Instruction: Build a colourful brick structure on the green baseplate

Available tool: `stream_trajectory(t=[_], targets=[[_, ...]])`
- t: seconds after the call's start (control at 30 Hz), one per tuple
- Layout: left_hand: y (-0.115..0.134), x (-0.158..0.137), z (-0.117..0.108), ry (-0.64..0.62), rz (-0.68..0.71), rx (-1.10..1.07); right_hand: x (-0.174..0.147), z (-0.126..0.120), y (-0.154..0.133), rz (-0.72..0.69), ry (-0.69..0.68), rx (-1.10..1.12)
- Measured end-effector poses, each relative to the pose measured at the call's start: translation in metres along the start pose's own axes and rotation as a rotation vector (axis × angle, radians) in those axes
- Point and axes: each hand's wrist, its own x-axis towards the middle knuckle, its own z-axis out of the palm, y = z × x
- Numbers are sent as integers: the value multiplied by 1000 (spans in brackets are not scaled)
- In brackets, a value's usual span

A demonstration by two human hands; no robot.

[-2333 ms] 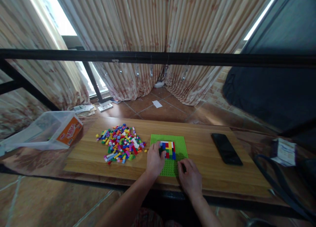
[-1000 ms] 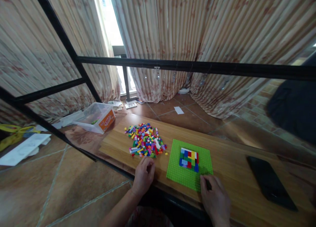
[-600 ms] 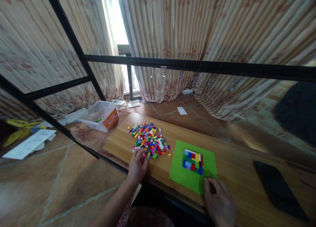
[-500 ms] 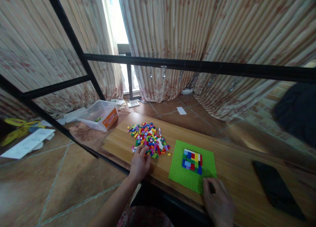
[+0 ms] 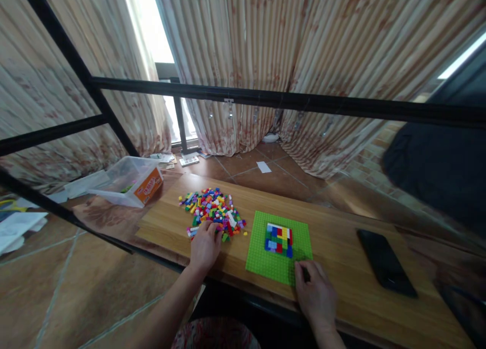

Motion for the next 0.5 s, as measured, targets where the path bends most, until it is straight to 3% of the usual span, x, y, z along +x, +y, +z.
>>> stream_trajectory(t=[0.3, 0.5], targets=[[-1, 8, -3, -5, -30, 78, 2, -2, -4, 24, -3, 23], [2, 11, -6, 94, 16, -51, 3, -1, -4, 12, -5, 43]])
